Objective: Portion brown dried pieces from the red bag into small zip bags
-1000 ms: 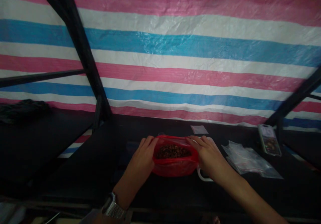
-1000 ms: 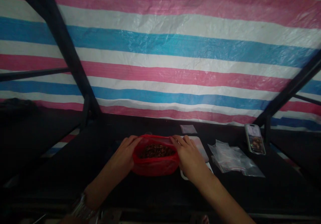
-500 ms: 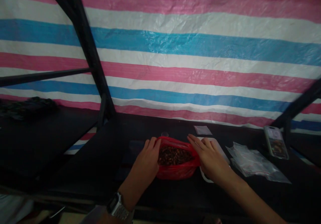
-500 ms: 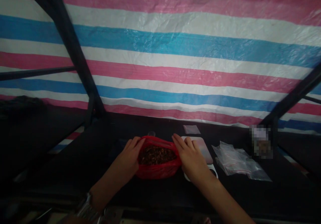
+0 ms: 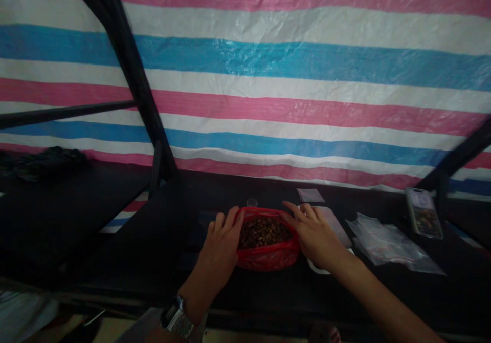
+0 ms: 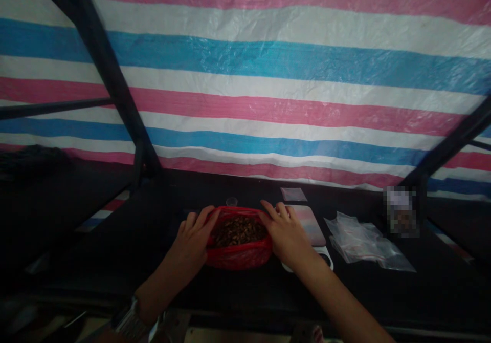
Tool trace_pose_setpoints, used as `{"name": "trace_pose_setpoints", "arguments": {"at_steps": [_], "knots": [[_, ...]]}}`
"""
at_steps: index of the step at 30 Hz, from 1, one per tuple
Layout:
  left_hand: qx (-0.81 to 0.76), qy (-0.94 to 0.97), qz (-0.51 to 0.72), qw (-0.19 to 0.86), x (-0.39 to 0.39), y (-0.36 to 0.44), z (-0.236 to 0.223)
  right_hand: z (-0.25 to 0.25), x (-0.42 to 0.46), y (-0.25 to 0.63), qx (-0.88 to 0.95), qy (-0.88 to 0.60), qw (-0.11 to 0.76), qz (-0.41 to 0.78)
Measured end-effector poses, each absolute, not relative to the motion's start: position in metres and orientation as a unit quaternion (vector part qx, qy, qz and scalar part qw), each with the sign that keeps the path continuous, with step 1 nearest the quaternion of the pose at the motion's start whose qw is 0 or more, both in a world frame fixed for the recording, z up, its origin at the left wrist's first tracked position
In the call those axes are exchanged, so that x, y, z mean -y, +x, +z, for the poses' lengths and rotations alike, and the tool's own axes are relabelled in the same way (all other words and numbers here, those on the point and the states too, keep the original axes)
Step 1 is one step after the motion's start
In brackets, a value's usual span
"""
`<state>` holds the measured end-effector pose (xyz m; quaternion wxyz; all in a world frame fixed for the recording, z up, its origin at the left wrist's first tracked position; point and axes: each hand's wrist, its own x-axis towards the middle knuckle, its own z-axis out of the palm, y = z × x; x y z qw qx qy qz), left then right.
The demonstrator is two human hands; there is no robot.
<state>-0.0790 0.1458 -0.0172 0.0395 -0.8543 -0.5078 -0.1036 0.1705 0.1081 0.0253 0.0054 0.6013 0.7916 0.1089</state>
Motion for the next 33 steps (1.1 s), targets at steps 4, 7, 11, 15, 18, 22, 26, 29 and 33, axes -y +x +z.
{"name": "trace_pose_setpoints", "arguments": {"at_steps": [4, 7, 11, 15, 18, 22, 26, 29, 33], "knots": [[0.495, -0.867, -0.054, 0.028, -0.145, -0.073, -0.012, 0.024, -0.109, 0.171, -0.789, 0.607, 0.014, 0.094], [0.489, -0.870, -0.062, 0.001, -0.148, -0.071, -0.014, 0.024, -0.106, 0.177, -0.802, 0.595, -0.017, 0.057], [0.464, -0.873, -0.133, -0.065, -0.157, -0.072, -0.016, 0.032, -0.104, 0.211, -0.808, 0.565, -0.168, -0.008], [0.452, -0.858, -0.231, -0.077, -0.165, -0.072, -0.014, 0.031, -0.092, 0.285, -0.727, 0.643, -0.239, 0.025], [0.443, -0.846, -0.292, -0.055, -0.166, -0.070, -0.009, 0.022, -0.071, 0.344, -0.668, 0.725, -0.154, 0.066], [0.418, -0.837, -0.352, -0.042, -0.164, -0.065, -0.003, 0.008, -0.041, 0.386, -0.646, 0.749, -0.096, 0.114], [0.376, -0.841, -0.388, -0.023, -0.166, -0.060, 0.005, 0.003, -0.029, 0.381, -0.652, 0.738, -0.130, 0.114], [0.375, -0.815, -0.440, 0.025, -0.173, -0.063, 0.012, 0.001, -0.030, 0.366, -0.663, 0.718, -0.177, 0.117], [0.428, -0.728, -0.532, 0.057, -0.192, -0.080, 0.020, -0.002, -0.031, 0.355, -0.661, 0.691, -0.246, 0.159]]}}
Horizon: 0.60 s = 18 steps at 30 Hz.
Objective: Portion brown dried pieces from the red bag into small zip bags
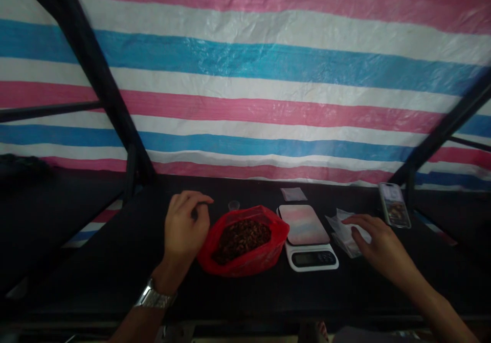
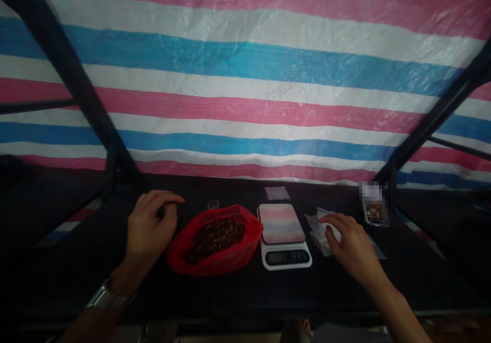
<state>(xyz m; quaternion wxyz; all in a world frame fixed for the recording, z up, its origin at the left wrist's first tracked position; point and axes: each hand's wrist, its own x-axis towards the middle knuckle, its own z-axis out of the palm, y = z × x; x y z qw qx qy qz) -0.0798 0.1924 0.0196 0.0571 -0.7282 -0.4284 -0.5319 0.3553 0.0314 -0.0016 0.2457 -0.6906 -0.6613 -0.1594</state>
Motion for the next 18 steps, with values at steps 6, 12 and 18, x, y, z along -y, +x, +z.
{"name": "trace_pose_setpoints", "arguments": {"at_steps": [6, 12, 18], "knots": [[0.479, -0.672, -0.559, 0.080, -0.208, -0.101, 0.020, -0.015, -0.026, 0.345, 0.672, -0.626, 0.332, -0.214], [0.283, -0.781, -0.542, 0.125, -0.142, -0.065, 0.025, -0.022, -0.017, 0.320, 0.629, -0.625, 0.371, -0.276], [0.097, -0.915, -0.392, -0.002, -0.055, -0.032, -0.010, -0.009, -0.008, 0.296, 0.728, -0.597, 0.292, -0.168]]}}
